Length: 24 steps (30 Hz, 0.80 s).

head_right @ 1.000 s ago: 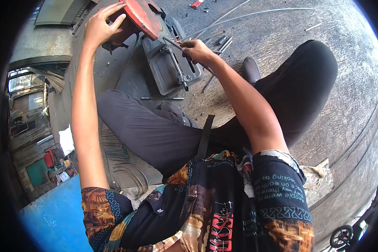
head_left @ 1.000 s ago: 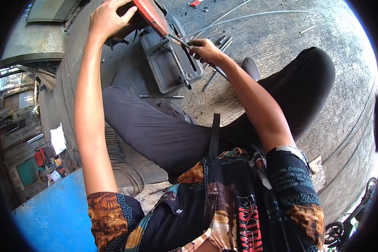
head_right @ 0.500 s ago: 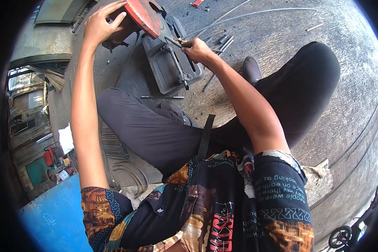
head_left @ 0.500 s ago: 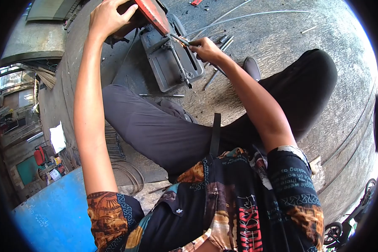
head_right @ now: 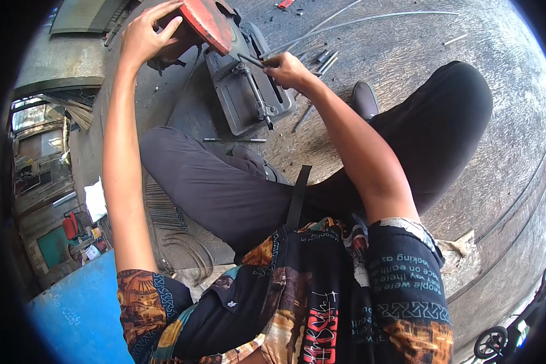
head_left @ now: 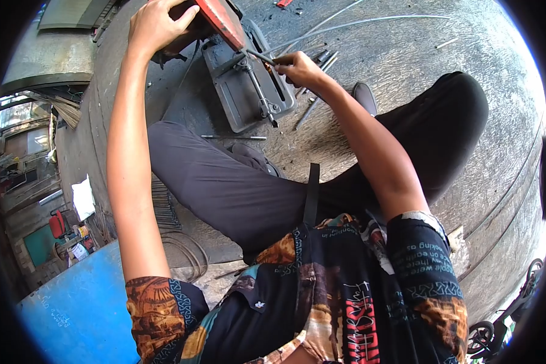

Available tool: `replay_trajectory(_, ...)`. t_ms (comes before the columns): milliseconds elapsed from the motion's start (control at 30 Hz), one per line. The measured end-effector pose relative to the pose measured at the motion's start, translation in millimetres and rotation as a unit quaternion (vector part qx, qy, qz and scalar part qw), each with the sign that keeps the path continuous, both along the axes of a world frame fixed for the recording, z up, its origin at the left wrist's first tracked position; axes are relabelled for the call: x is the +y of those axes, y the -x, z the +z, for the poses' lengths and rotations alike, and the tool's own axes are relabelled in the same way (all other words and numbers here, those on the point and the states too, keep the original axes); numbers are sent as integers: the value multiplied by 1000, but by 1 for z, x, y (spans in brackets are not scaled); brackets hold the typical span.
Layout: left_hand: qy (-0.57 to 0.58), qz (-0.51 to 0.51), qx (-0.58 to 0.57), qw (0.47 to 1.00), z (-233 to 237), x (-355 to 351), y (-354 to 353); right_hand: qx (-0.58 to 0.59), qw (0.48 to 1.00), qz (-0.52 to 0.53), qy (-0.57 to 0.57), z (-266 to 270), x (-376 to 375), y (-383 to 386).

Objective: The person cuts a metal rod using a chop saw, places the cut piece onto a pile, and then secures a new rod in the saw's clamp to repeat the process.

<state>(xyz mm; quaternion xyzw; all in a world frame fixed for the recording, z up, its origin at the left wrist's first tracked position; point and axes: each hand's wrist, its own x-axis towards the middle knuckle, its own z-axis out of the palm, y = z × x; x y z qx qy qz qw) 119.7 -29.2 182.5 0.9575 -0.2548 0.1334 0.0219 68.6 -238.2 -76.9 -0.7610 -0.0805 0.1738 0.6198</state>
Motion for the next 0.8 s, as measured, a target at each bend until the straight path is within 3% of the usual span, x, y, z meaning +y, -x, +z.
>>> replay_trajectory(67,-8,-2,-8,1000,-1,1,0,43,999,17,16,-6,2,-3)
replay_trajectory(200,-23,-1,-20,1000,-1,0,1,10,998,-35,-46,-7,11,2)
replay_trajectory(267,-23,-1,-19,1000,1,0,2,73,994,-31,-68,-4,8,0)
replay_trajectory(333,-20,-3,-17,1000,0,0,0,-54,998,-18,-7,-6,4,-2)
replay_trajectory(400,-12,-9,-7,1000,-1,1,-2,-32,998,-11,-58,-3,-1,-4)
replay_trajectory(467,-15,-8,-9,1000,-1,2,-1,73,993,14,-92,7,-9,-6)
replay_trajectory(600,2,5,-3,1000,1,0,1,-165,981,13,96,-12,-21,-40)
replay_trajectory(800,12,3,-10,1000,0,0,-1,-187,949,14,255,7,-29,-74)
